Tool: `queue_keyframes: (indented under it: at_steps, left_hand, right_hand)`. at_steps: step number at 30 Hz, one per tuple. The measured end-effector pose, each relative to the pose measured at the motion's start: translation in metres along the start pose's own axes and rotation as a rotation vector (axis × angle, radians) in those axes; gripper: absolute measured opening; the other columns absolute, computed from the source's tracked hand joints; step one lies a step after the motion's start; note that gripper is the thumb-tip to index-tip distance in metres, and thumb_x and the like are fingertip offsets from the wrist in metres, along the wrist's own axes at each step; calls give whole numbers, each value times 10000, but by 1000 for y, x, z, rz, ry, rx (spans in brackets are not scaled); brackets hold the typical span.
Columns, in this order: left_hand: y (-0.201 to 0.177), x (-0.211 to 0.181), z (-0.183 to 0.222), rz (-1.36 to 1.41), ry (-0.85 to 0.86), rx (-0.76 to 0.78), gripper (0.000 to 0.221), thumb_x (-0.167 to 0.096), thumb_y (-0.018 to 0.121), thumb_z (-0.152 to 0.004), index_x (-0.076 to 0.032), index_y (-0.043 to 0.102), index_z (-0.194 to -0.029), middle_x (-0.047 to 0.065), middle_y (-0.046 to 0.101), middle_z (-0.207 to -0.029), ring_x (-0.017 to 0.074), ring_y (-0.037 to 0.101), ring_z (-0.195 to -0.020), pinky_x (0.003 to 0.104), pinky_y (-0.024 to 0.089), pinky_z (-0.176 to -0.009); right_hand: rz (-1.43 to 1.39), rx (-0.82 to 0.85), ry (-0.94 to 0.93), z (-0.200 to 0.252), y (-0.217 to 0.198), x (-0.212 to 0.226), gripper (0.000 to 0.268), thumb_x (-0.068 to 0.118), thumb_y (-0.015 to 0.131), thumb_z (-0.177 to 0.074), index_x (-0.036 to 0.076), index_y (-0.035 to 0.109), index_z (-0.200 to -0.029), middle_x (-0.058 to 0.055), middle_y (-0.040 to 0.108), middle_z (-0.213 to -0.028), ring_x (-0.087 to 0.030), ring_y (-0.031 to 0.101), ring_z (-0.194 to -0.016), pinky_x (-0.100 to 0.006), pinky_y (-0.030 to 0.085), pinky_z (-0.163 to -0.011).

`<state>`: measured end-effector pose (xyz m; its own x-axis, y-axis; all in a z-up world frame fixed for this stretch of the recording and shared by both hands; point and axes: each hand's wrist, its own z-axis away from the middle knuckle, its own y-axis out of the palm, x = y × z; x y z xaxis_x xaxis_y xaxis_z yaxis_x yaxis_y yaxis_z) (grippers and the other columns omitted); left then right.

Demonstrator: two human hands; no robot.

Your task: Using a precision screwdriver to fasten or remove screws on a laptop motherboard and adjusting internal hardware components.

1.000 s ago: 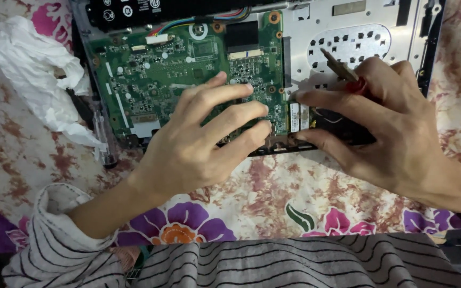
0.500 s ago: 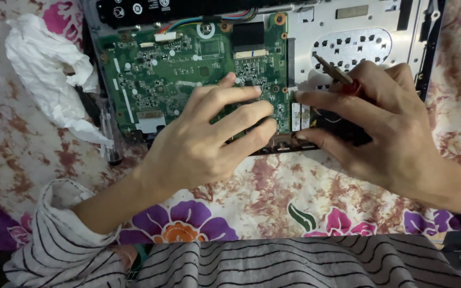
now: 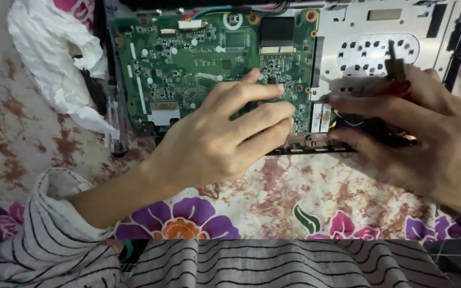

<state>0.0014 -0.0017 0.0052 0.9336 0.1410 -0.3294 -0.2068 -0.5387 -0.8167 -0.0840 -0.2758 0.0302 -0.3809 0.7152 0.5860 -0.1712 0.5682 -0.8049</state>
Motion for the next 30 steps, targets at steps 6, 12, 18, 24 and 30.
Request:
queue_keyframes:
  at_steps: [6,12,18,24,30]
  left_hand:
    - [-2,0,1,-50,20,43,104,-19,833,-1019,-54,736,-1036,71,665,-1229,286,600,-1197,496,562,-1095]
    - [-5,1,0,9,22,14,106,-21,843,-1027,-18,740,-1052,107,664,-1203,311,595,-1193,529,561,-1096]
    - [-3,1,0,5,21,4,97,-4,845,-1023,-15,753,-1052,111,682,-1198,301,599,-1187,511,566,-1102]
    - [-2,1,0,6,18,-1,121,-14,873,-1010,-11,760,-1056,108,688,-1195,301,603,-1184,518,574,-1094]
    - [-2,1,2,-2,8,11,129,-59,872,-1022,-22,759,-1070,97,676,-1203,302,599,-1190,518,572,-1100]
  right_hand:
    - [-8,-63,13,0,2,-2,484,143,922,-812,-74,757,-1212,-296,703,-1302,-378,698,-1194,-435,583,-1021]
    - [98,86,11,4,-7,-5,529,182,816,-878,24,691,-1367,-283,692,-1399,-399,725,-1213,-485,648,-990]
    - [32,29,52,13,-2,-7,390,173,805,-920,-45,729,-1235,-225,726,-1229,-251,706,-969,-329,619,-751]
    - [22,-14,92,5,-5,4,273,93,864,-925,-97,761,-1093,-236,693,-1174,-195,595,-765,-296,534,-658]
    - [-41,-14,108,-1,-7,9,237,-11,849,-911,-95,771,-1119,-281,686,-1206,-342,704,-1053,-407,592,-949]
